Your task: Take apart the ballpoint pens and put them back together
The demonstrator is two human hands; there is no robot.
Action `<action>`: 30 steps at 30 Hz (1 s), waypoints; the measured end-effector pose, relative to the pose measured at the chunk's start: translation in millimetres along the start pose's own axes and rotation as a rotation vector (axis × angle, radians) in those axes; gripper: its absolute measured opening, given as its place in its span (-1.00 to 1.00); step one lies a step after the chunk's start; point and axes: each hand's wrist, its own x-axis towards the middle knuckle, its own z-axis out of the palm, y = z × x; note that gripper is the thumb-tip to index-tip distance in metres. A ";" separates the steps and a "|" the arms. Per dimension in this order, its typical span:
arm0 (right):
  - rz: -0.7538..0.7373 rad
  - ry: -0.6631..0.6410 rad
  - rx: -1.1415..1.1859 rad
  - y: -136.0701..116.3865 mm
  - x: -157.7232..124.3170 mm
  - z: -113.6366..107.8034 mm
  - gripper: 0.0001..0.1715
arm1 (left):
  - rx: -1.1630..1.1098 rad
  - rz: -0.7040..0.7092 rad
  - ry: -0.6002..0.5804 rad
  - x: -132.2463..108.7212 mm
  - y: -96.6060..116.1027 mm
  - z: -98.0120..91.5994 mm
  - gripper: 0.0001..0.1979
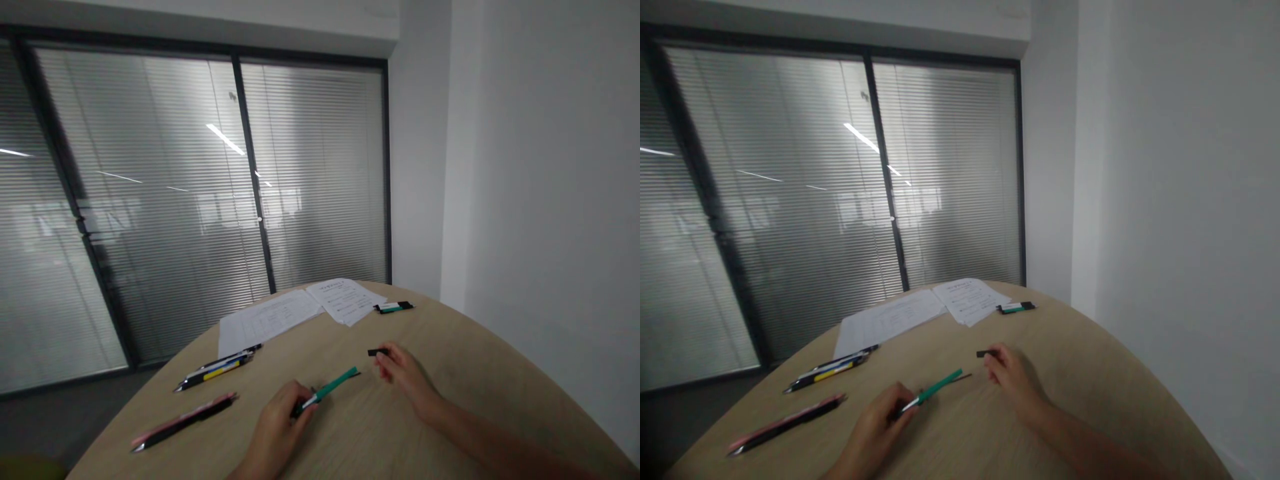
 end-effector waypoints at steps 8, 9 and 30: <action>-0.033 -0.009 -0.244 6.2 8.9 -14.4 -0.89 | -0.072 -0.093 0.019 2.7 2.5 -2.8 -0.87; -0.077 -0.012 -0.370 6.6 10.5 -18.6 -0.90 | -0.077 -0.089 0.018 2.7 3.2 -3.2 -0.86; -0.189 -0.181 -1.047 12.9 15.9 -32.4 -0.87 | 0.056 0.101 0.000 0.3 7.4 -2.3 -0.95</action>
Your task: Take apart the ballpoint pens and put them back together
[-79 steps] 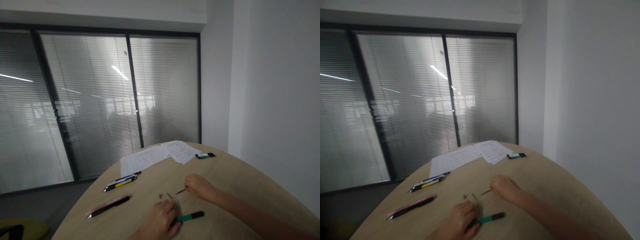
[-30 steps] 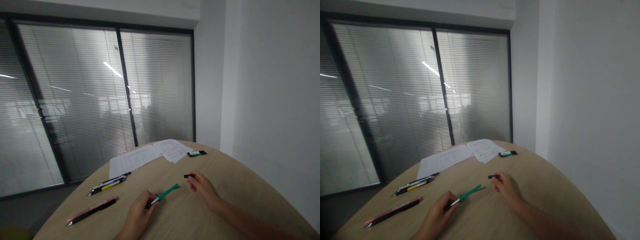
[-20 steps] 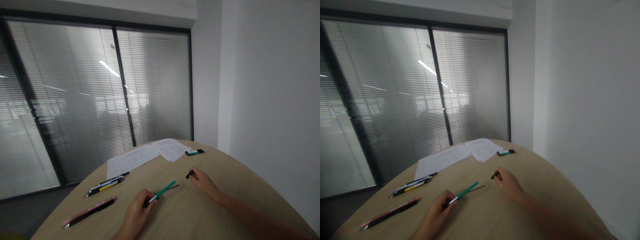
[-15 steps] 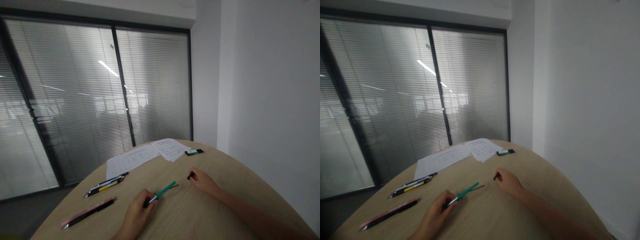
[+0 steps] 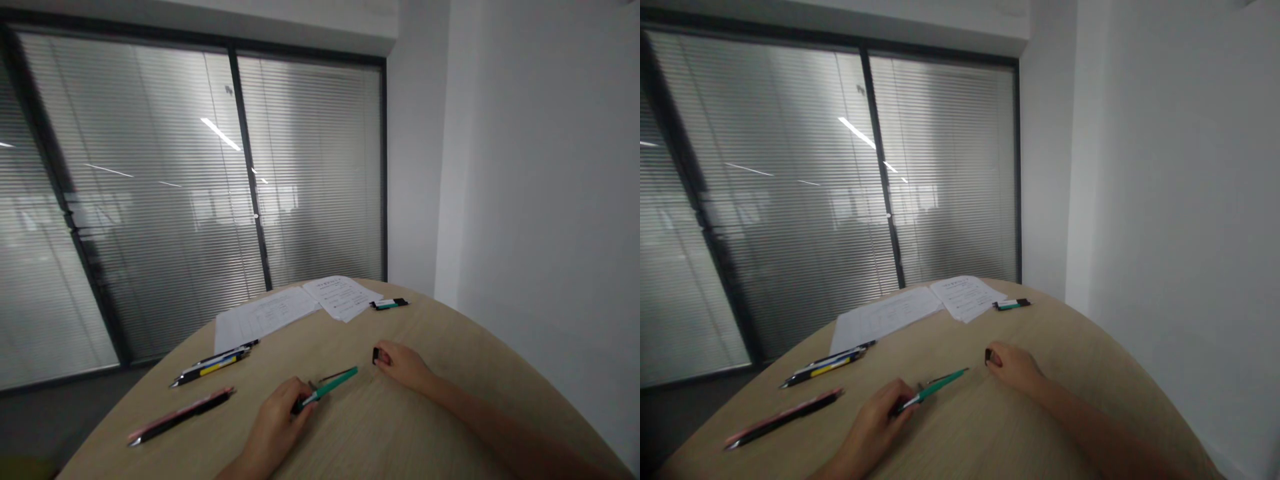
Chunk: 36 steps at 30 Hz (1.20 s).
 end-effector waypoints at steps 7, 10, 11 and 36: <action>-0.012 0.009 -0.033 -2.5 -0.4 -1.4 -0.94 | 0.015 0.042 0.007 -0.1 -1.3 0.8 -0.95; -0.011 0.015 -0.042 -3.0 -1.6 -1.8 -0.94 | 0.025 0.059 0.004 -0.2 -1.4 0.5 -0.95; -0.008 0.013 -0.032 -3.0 -1.8 -1.9 -0.92 | 0.027 0.064 0.001 -0.2 -1.3 0.5 -0.94; 0.030 0.023 0.047 -5.5 -3.2 -4.5 -0.53 | 0.566 0.686 -0.070 14.0 15.2 -45.3 -0.67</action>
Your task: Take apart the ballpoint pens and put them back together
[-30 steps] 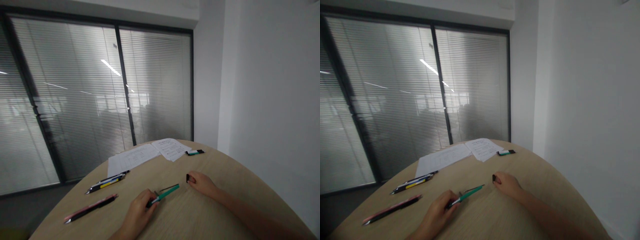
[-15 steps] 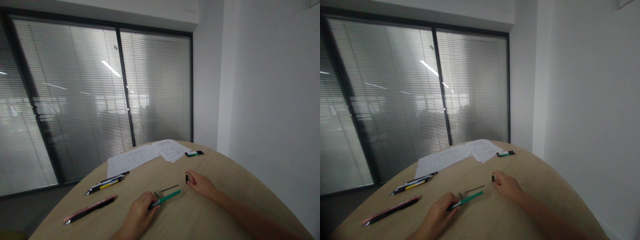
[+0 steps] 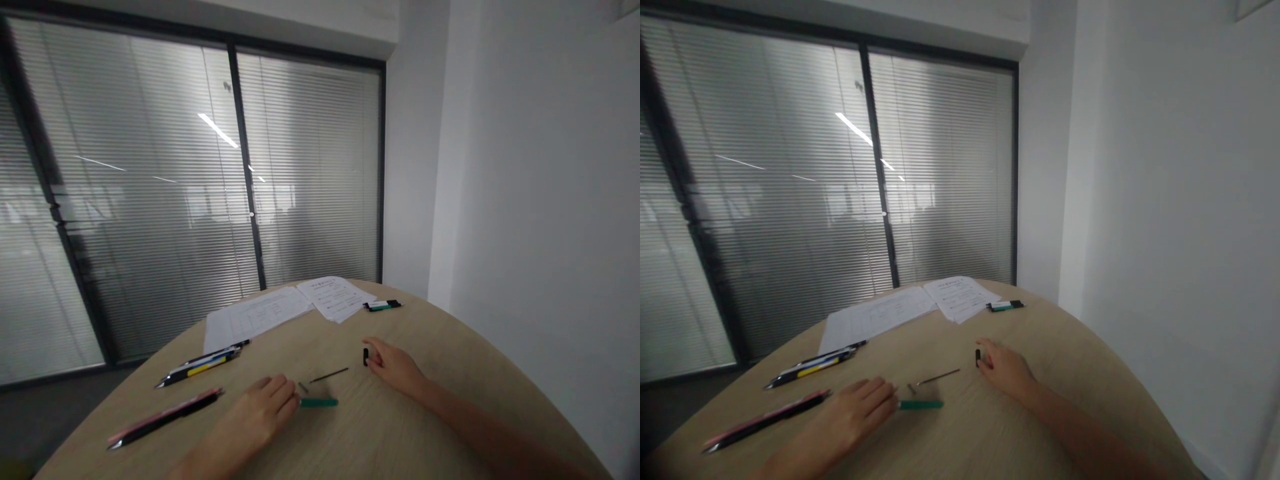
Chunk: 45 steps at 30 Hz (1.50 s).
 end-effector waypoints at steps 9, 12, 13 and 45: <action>-0.155 0.145 -0.070 -12.5 -8.0 -7.0 -0.65 | -0.023 0.029 0.026 2.8 1.0 -5.5 -0.66; -0.353 0.111 -0.126 -25.5 -16.7 -6.8 -0.68 | 0.019 0.049 0.012 4.0 1.1 -7.9 -0.65; -0.411 0.073 -0.149 -30.6 -20.0 -6.1 -0.68 | 0.036 0.063 0.016 4.6 1.2 -9.0 -0.63; -0.677 -0.072 -0.594 -42.2 -21.2 -6.8 -0.88 | 0.097 0.074 0.146 4.8 5.5 -3.3 -0.63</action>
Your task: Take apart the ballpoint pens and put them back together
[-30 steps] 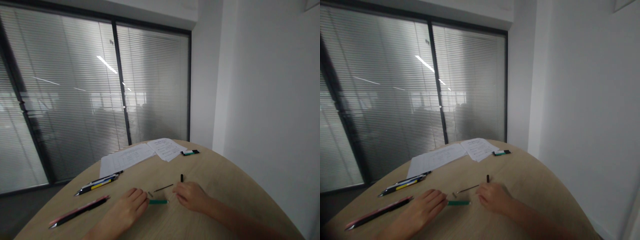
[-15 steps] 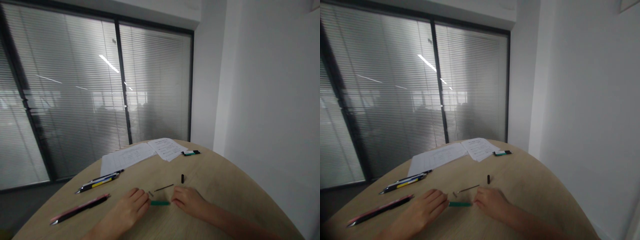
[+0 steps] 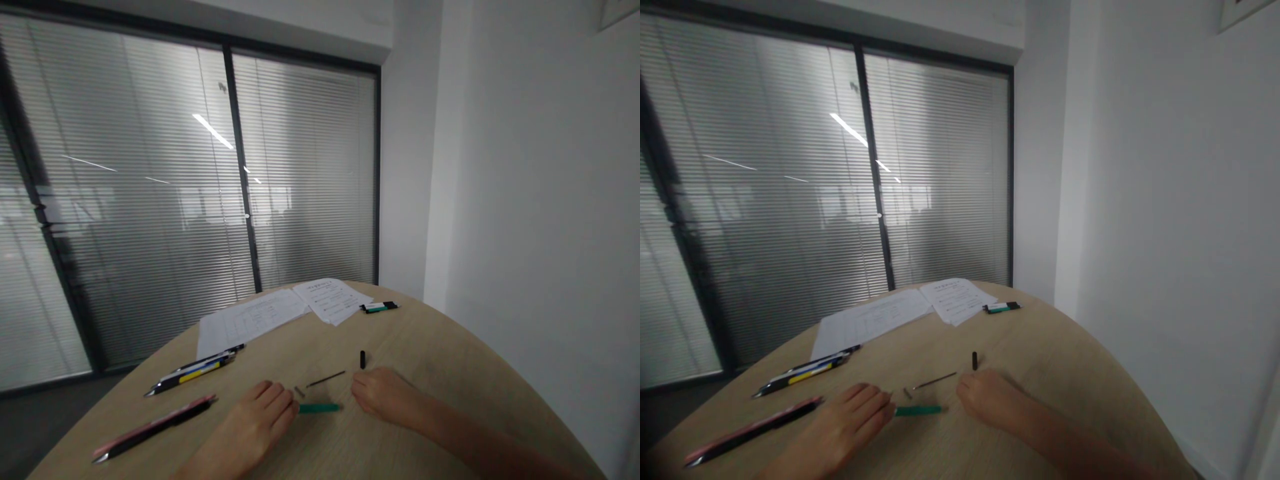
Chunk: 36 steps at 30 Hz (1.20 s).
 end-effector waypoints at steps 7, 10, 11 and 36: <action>0.030 -0.040 -0.023 5.9 -0.8 -2.8 -0.85 | 0.002 0.021 0.022 -1.6 0.4 4.3 -0.67; 0.023 -0.036 -0.088 10.5 -2.1 -2.7 -0.80 | 0.002 0.020 -0.013 -0.7 1.4 2.3 -0.67; 0.020 -0.034 -0.109 12.3 -2.2 -2.1 -0.79 | 0.002 0.022 -0.020 -0.6 1.7 1.8 -0.67; 0.813 0.145 0.686 59.1 -7.5 29.6 -0.88 | -0.084 -0.010 -0.085 -6.6 8.8 13.1 -0.73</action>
